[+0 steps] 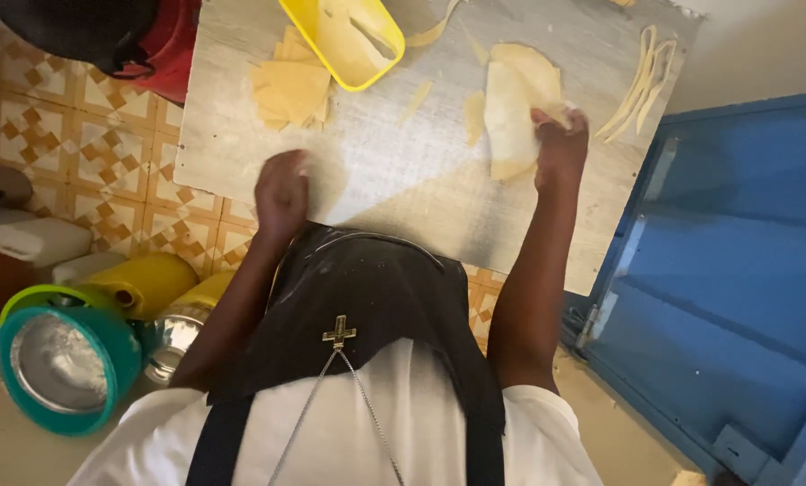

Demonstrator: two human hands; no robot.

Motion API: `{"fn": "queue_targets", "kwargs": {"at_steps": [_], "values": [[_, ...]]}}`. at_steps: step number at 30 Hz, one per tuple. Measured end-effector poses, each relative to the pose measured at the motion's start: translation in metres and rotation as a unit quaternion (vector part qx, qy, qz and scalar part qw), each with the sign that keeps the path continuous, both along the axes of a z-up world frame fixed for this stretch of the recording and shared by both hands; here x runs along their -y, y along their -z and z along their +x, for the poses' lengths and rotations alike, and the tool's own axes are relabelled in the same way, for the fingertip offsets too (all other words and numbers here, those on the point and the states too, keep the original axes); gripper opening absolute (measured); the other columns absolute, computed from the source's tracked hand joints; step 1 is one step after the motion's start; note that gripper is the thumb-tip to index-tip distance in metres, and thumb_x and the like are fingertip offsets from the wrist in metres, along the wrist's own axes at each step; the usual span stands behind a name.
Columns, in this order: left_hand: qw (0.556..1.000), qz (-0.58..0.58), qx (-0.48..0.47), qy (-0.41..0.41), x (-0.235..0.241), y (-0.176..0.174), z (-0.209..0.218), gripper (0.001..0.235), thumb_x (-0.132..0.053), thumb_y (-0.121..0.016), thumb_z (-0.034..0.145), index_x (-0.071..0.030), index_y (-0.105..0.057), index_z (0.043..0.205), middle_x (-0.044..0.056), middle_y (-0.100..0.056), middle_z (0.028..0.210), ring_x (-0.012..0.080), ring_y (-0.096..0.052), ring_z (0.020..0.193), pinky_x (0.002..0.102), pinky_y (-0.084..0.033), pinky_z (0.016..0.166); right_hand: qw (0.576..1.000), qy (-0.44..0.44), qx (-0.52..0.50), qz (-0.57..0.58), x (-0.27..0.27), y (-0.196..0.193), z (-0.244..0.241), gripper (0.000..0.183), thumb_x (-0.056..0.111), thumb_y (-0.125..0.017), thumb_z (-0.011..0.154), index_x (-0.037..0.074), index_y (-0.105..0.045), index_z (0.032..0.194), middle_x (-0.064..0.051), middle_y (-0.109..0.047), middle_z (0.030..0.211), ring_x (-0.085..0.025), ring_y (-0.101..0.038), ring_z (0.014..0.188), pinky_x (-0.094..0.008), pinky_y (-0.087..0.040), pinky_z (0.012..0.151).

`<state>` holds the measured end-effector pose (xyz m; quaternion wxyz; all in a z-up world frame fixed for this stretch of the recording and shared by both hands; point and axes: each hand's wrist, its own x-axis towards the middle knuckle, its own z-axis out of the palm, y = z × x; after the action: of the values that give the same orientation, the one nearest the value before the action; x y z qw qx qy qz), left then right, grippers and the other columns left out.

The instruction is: The person folds thin sheets of dough on a wooden table, repeatedly folding them in half and pressing the edges to seal them. The folded dough pieces are placed into a yellow plastic container. A knife and a larger piece of dough are visible on the table.

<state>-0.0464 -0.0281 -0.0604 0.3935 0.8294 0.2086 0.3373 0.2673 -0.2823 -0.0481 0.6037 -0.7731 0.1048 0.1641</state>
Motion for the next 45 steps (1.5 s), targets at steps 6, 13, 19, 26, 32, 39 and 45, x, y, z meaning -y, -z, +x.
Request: {"fn": "queue_targets", "kwargs": {"at_steps": [6, 13, 19, 26, 32, 39, 45], "values": [[0.939, -0.291, -0.042, 0.179, 0.025, -0.049, 0.047, 0.022, -0.019, -0.057, 0.089, -0.008, -0.062, 0.107, 0.011, -0.065, 0.102, 0.0261, -0.061, 0.099, 0.039, -0.046, 0.085, 0.931, -0.113, -0.091, 0.335, -0.018, -0.043, -0.045, 0.044, -0.009, -0.032, 0.089, 0.013, -0.024, 0.127, -0.026, -0.049, 0.129, -0.016, -0.062, 0.093, -0.029, -0.054, 0.085], [0.785, -0.532, -0.058, 0.312, 0.055, -0.033, 0.101, 0.056, -0.042, -0.052, 0.091, -0.002, -0.041, 0.129, 0.015, -0.052, 0.119, 0.026, -0.049, 0.111, 0.043, -0.036, 0.095, 0.882, -0.189, -0.036, 0.431, -0.069, -0.057, -0.126, 0.067, -0.013, -0.05, 0.079, 0.016, -0.027, 0.134, -0.027, -0.037, 0.136, -0.031, -0.058, 0.107, -0.037, -0.055, 0.083], [0.831, -0.52, -0.01, 0.195, 0.041, -0.056, 0.102, 0.019, -0.019, -0.072, 0.079, -0.006, -0.063, 0.09, 0.006, -0.064, 0.073, 0.0123, -0.063, 0.067, 0.028, -0.052, 0.062, 0.934, -0.127, 0.008, 0.333, -0.06, -0.054, -0.15, 0.069, 0.003, -0.062, 0.083, 0.015, -0.022, 0.139, -0.023, -0.038, 0.134, -0.028, -0.062, 0.1, -0.035, -0.058, 0.08], [0.862, -0.354, -0.125, 0.34, 0.029, -0.082, 0.09, 0.024, -0.02, -0.062, 0.085, -0.002, -0.063, 0.102, 0.015, -0.066, 0.094, 0.0295, -0.059, 0.097, 0.045, -0.038, 0.091, 0.863, -0.161, -0.251, 0.407, -0.056, 0.001, -0.123, 0.052, 0.051, -0.044, 0.086, 0.015, -0.043, 0.123, -0.015, -0.058, 0.118, -0.03, -0.063, 0.1, -0.045, -0.054, 0.082], [0.91, -0.277, -0.166, 0.258, 0.015, -0.087, 0.084, 0.022, -0.013, -0.068, 0.076, -0.006, -0.066, 0.096, 0.014, -0.066, 0.089, 0.0305, -0.061, 0.093, 0.042, -0.042, 0.085, 0.912, -0.136, -0.11, 0.371, -0.064, -0.018, -0.134, 0.06, 0.0, -0.067, 0.082, 0.01, -0.036, 0.132, -0.022, -0.059, 0.113, -0.033, -0.062, 0.099, -0.051, -0.053, 0.082], [0.845, -0.455, -0.188, 0.21, 0.002, -0.081, 0.067, 0.038, -0.009, -0.073, 0.071, -0.003, -0.06, 0.106, 0.008, -0.064, 0.088, 0.0139, -0.06, 0.077, 0.027, -0.048, 0.076, 0.954, -0.16, -0.061, 0.245, -0.042, 0.001, -0.142, 0.074, 0.001, -0.066, 0.082, 0.013, -0.022, 0.14, -0.022, -0.058, 0.112, -0.029, -0.065, 0.088, -0.044, -0.06, 0.067], [0.918, -0.293, -0.261, 0.065, -0.001, 0.006, 0.087, 0.043, -0.015, -0.078, 0.064, -0.014, -0.06, 0.103, 0.001, -0.065, 0.102, 0.0119, -0.061, 0.094, 0.025, -0.049, 0.077, 0.985, -0.132, 0.051, -0.103, -0.063, 0.023, -0.106, 0.068, 0.026, -0.067, 0.067, 0.013, -0.044, 0.129, -0.006, -0.061, 0.107, -0.011, -0.062, 0.083, -0.025, -0.051, 0.067]]}}
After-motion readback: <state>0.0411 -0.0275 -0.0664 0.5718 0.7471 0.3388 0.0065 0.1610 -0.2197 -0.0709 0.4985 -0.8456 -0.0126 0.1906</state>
